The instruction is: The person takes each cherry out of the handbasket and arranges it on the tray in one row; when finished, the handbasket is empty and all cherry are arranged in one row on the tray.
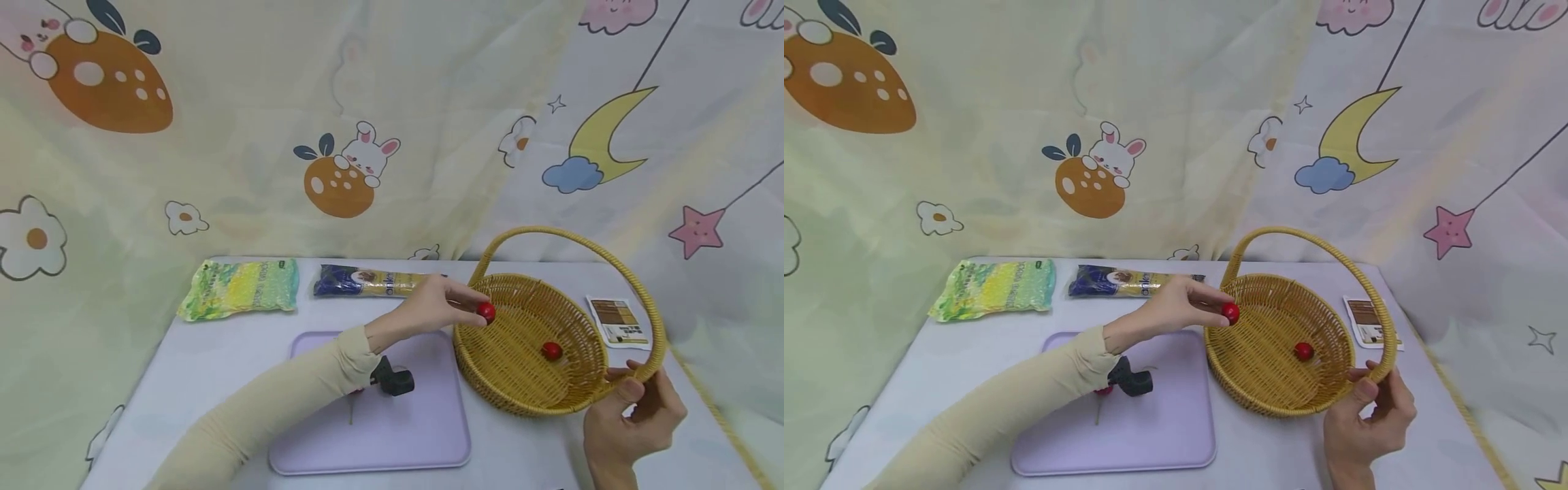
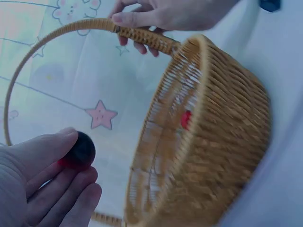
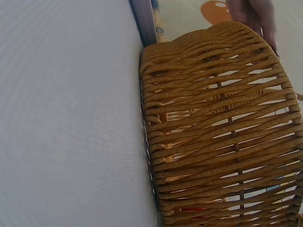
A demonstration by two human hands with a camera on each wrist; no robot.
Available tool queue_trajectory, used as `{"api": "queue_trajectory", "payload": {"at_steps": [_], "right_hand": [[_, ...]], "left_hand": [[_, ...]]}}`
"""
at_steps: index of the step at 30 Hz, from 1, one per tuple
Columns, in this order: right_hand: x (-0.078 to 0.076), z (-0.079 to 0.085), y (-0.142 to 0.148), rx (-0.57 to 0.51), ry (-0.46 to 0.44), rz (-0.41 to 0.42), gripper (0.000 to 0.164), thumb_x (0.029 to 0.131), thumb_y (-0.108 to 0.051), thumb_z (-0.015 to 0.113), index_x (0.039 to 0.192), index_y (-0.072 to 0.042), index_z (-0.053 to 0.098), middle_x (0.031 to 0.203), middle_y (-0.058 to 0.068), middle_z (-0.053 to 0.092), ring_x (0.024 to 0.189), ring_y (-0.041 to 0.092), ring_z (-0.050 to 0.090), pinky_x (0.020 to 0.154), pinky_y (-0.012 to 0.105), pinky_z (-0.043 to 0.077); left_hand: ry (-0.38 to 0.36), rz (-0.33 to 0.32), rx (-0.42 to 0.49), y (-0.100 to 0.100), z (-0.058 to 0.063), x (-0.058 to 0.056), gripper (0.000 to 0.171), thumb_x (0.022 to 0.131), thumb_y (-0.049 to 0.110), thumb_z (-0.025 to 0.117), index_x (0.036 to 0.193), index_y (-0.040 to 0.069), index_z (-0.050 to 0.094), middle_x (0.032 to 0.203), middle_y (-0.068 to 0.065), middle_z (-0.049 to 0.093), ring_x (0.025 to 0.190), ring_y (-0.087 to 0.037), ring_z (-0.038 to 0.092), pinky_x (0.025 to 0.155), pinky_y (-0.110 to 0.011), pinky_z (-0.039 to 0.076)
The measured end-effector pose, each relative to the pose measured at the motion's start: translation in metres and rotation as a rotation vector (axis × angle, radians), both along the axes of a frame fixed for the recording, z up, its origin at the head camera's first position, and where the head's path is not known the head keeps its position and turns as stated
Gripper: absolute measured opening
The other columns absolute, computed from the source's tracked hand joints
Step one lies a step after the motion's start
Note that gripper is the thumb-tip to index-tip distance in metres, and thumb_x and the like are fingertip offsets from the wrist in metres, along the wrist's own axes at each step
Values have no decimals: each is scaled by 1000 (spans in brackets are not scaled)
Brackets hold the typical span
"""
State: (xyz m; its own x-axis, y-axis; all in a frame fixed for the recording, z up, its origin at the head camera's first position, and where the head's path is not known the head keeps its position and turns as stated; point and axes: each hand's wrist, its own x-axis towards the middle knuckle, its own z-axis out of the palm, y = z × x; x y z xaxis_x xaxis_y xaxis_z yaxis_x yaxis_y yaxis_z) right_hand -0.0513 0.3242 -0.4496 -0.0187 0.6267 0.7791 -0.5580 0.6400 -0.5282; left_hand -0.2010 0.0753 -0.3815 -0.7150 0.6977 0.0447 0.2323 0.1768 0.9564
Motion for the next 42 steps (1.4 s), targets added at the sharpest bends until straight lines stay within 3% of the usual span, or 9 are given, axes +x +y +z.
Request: {"api": "queue_trajectory", "payload": {"at_steps": [7,12,21,25,29,35,42], "right_hand": [[0,2,-2,-10,6,13,43,99,-21,73,105,17,53,97,18,71,73,1,65,74,10,50],[1,4,-5,-23,20,26,42,99,-20,73,104,17,53,97,18,71,73,2,66,73,11,51],[1,2,-2,-25,22,31,42,99,-19,73,105,17,53,97,17,71,73,2,65,74,11,51],[1,2,-2,-15,-2,21,41,100,-20,72,106,17,53,97,15,71,74,2,65,74,11,50],[0,4,-3,-11,-1,21,42,100,-20,72,106,17,53,97,15,71,74,2,65,74,11,50],[-1,6,-4,-26,17,41,43,99,-20,74,106,17,53,96,16,70,73,3,65,74,11,50],[1,4,-4,-12,-30,23,42,100,-21,71,108,16,53,100,15,70,75,1,64,75,10,49]], "left_hand": [[-9,-1,-55,-50,-17,13,33,83,24,91,115,25,83,106,12,81,99,-4,76,84,-24,61],[2,-12,-126,-73,-35,23,33,82,24,91,115,24,83,106,12,81,96,-2,76,82,-23,61],[180,-95,-251,-74,-57,34,30,83,19,90,111,13,83,98,7,82,87,4,74,81,-17,57],[271,-145,-315,-73,-60,39,25,84,18,89,108,12,84,97,6,81,73,7,68,69,-15,56],[325,-154,-342,-74,-60,42,21,84,16,89,104,11,84,94,4,81,65,7,64,60,-15,54],[438,-177,-414,-76,-64,43,18,84,21,89,100,15,85,87,10,79,74,7,62,70,-10,50],[479,-149,-449,-81,-64,45,28,82,26,91,106,14,83,94,7,79,80,0,66,74,-12,51]]}}
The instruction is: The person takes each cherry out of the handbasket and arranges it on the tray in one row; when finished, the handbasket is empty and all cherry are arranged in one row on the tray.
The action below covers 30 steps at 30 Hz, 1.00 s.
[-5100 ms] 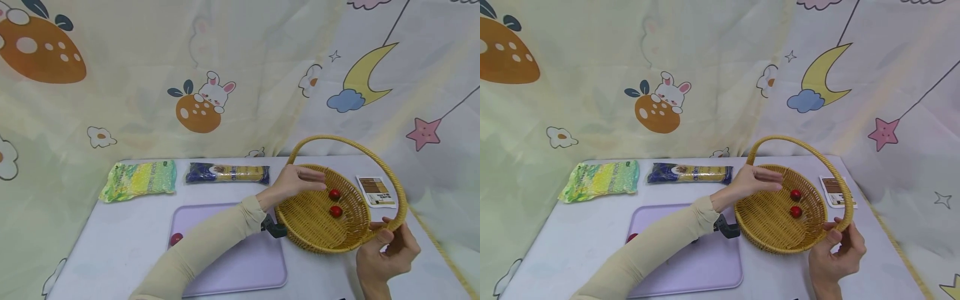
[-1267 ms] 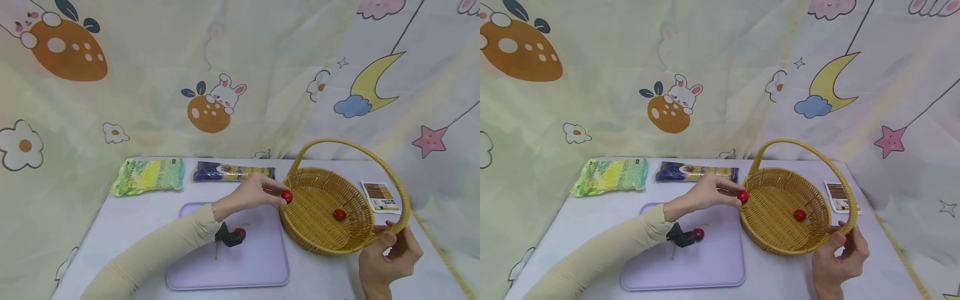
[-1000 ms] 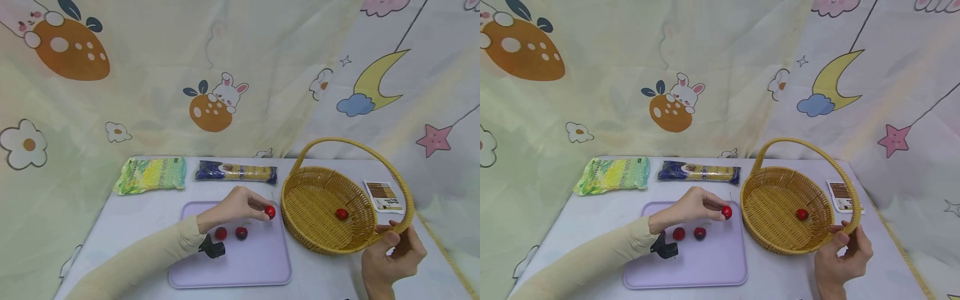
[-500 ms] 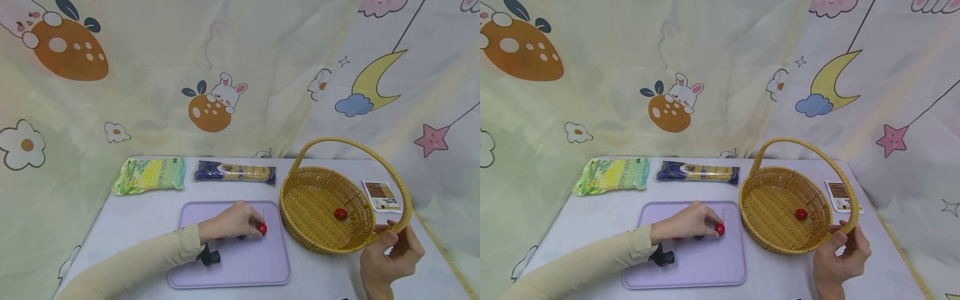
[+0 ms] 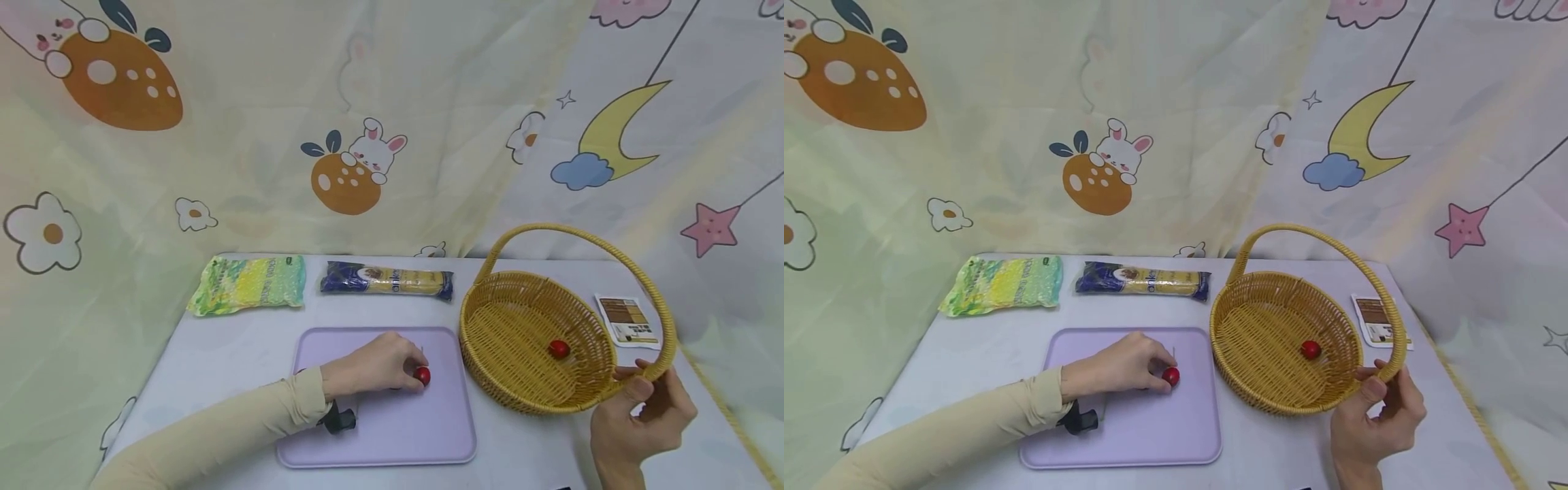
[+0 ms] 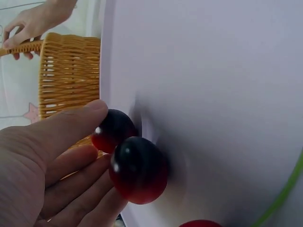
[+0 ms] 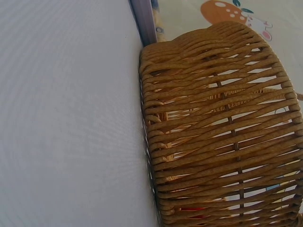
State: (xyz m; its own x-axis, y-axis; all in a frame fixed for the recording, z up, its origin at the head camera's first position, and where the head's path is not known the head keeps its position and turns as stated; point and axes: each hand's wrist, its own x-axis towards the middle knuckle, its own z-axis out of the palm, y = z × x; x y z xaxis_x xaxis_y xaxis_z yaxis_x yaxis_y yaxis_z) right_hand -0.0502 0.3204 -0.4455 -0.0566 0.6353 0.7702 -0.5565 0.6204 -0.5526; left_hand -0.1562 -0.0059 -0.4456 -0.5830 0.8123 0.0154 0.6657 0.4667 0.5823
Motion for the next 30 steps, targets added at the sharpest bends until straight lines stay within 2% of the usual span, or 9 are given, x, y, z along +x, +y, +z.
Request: {"api": "queue_trajectory", "payload": {"at_steps": [6,12,18,23,30], "right_hand": [[1,-1,3,5,0,-4,41,101,-21,71,108,16,53,99,14,70,75,1,65,75,10,50],[1,-2,5,-6,33,8,43,99,-20,73,107,17,53,98,16,70,74,3,66,74,11,51],[2,-3,7,2,20,6,44,99,-21,73,108,17,53,99,16,70,74,2,66,74,11,51],[2,-3,8,3,20,5,44,100,-22,72,108,17,53,99,16,70,74,2,66,74,10,51],[-1,-6,5,-2,49,11,43,99,-19,73,107,19,54,97,19,70,74,4,67,72,11,52]], "left_hand": [[3,23,19,0,13,-2,36,85,31,89,114,11,82,111,-1,81,95,-5,74,84,-17,57],[-1,37,69,6,33,-8,36,87,31,86,115,10,81,109,-4,81,98,-10,75,85,-22,59],[-12,41,98,17,42,-13,37,88,35,86,118,14,81,111,-2,81,100,-10,75,85,-22,59],[-30,5,165,40,49,-18,38,90,35,84,124,18,79,114,3,80,104,-13,76,87,-21,58],[-124,-14,209,95,58,-26,44,90,38,84,128,16,77,120,5,78,106,-2,73,86,-12,54]]}}
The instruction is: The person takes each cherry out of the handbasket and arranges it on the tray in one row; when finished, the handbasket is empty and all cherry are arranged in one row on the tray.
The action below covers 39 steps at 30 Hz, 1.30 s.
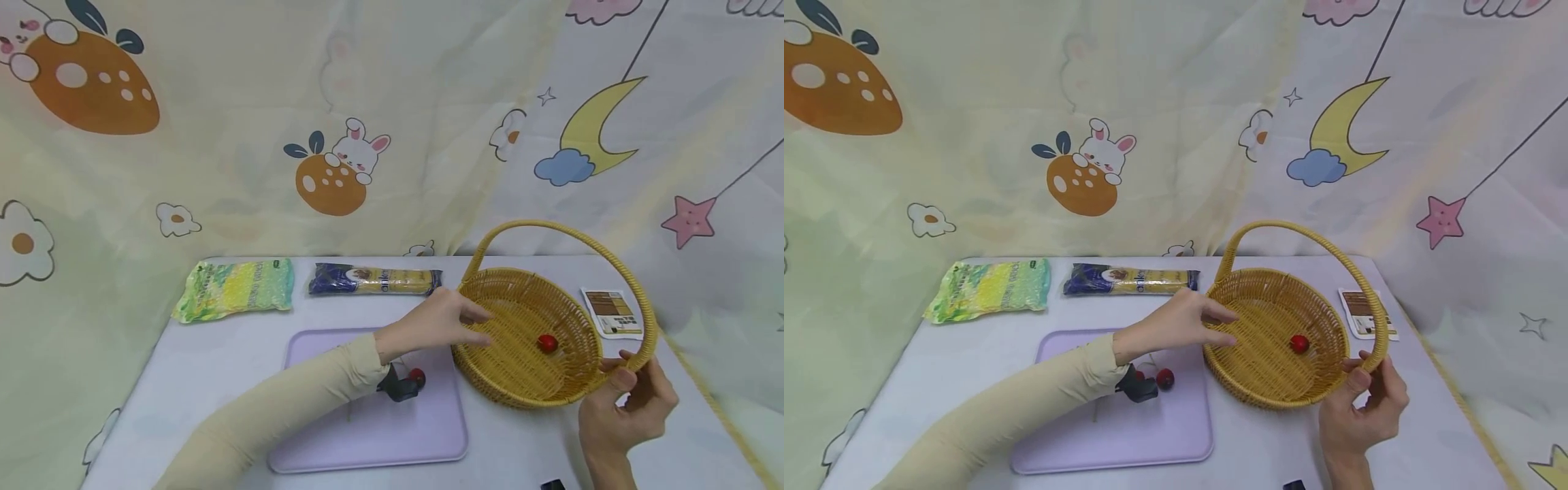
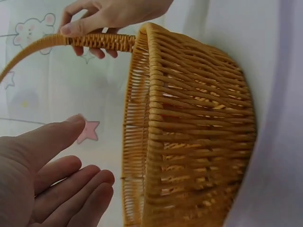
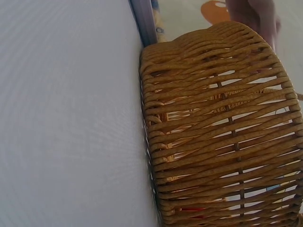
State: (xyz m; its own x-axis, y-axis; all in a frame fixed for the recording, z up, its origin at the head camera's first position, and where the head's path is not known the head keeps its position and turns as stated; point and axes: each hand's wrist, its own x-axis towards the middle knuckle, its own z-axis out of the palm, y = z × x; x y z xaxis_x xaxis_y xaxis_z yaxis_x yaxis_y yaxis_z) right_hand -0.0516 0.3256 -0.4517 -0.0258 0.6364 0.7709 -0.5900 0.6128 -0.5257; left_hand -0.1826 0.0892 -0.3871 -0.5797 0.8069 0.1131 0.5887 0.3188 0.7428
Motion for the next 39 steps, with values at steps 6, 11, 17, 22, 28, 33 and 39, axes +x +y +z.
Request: {"api": "queue_trajectory", "payload": {"at_steps": [6,11,17,22,28,33,39], "right_hand": [[-5,-3,-2,15,9,-1,44,99,-19,73,107,19,54,95,21,70,73,3,68,71,10,52],[-6,-6,-3,18,25,-4,44,99,-18,73,106,21,54,93,21,70,71,3,68,70,10,52],[-3,-8,-7,30,-10,-22,41,100,-17,71,107,20,55,93,21,70,72,1,67,71,9,51],[-1,-9,-6,46,-35,-35,40,101,-16,70,108,20,54,94,21,70,74,0,67,72,9,50],[0,-11,-3,57,-30,-39,41,101,-17,70,107,20,54,93,22,70,74,1,67,72,9,50],[-1,-8,0,67,-17,-38,42,101,-18,70,105,19,52,94,24,69,74,1,66,73,9,51],[0,-3,1,61,-10,-47,42,101,-20,70,103,17,51,95,23,69,75,0,65,74,10,50]], "left_hand": [[-23,-24,19,49,-6,-18,42,91,37,83,125,15,78,117,6,79,98,3,72,81,-8,52],[-30,-51,-8,88,-13,-28,35,96,34,78,125,15,78,116,8,79,93,11,66,81,-6,50],[-88,-76,0,119,-22,-38,33,98,29,75,127,14,77,121,7,78,100,7,68,83,-7,49],[-178,-55,33,138,-33,-42,33,96,30,78,126,17,78,121,10,77,104,6,67,85,-8,50],[-160,-14,13,157,-52,-45,30,97,35,75,124,23,79,119,13,77,104,6,67,83,-8,49],[-154,12,-27,162,-56,-46,30,96,36,76,125,27,78,119,16,76,104,6,67,81,-10,51],[-165,-45,-73,167,-54,-45,31,97,34,76,128,28,77,120,17,76,102,8,66,77,-10,52]]}}
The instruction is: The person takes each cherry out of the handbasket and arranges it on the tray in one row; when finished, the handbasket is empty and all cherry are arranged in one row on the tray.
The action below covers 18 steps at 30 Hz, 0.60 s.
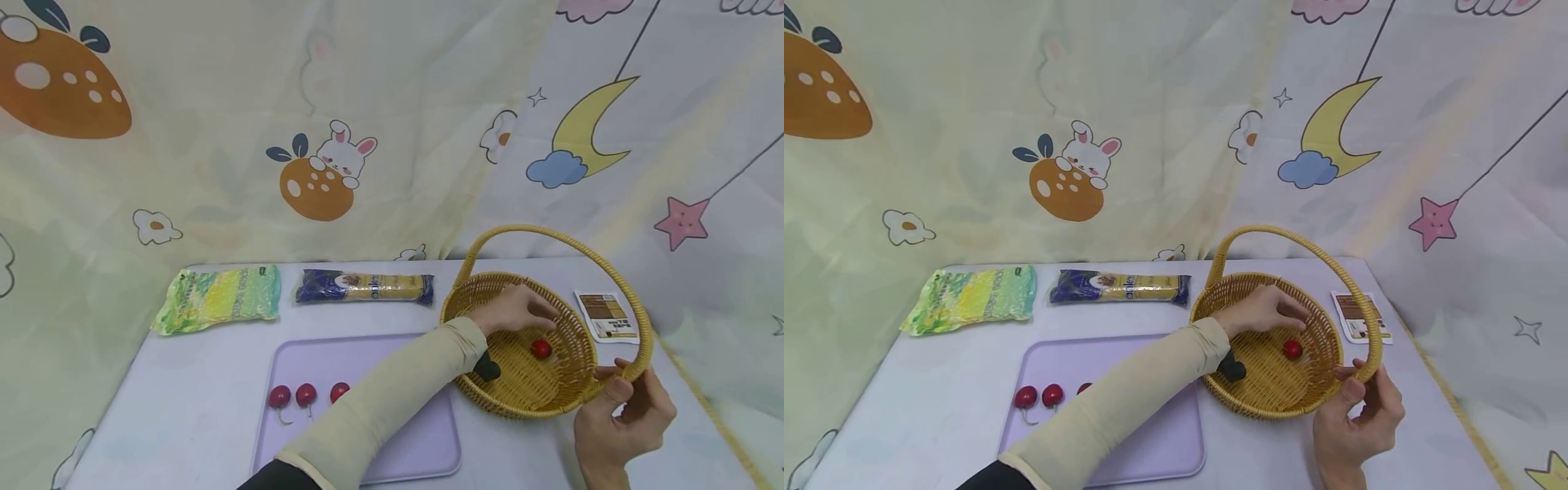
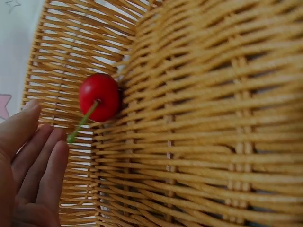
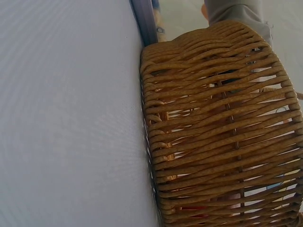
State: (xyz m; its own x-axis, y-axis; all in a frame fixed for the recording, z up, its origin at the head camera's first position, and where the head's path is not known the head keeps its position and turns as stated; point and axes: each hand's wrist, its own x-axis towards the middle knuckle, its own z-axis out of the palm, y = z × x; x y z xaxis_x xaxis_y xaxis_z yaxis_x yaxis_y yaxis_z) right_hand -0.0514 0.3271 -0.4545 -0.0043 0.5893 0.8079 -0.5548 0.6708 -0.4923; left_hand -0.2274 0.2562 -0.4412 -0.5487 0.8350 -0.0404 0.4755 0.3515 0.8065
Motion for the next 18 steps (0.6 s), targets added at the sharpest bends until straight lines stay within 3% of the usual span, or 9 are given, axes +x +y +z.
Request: {"api": "queue_trajectory", "payload": {"at_steps": [7,18], "right_hand": [[-1,0,1,-7,7,18,44,100,-22,70,104,18,51,95,23,70,74,1,66,74,10,51],[1,-3,1,-22,-21,24,44,101,-22,70,106,17,51,98,19,70,74,2,66,74,11,51]], "left_hand": [[36,-147,-99,1,0,3,33,98,19,76,130,23,76,122,13,76,103,10,65,83,-4,47],[48,-261,-154,0,-1,7,20,99,25,74,118,24,82,111,19,77,101,14,61,84,-3,44]]}}
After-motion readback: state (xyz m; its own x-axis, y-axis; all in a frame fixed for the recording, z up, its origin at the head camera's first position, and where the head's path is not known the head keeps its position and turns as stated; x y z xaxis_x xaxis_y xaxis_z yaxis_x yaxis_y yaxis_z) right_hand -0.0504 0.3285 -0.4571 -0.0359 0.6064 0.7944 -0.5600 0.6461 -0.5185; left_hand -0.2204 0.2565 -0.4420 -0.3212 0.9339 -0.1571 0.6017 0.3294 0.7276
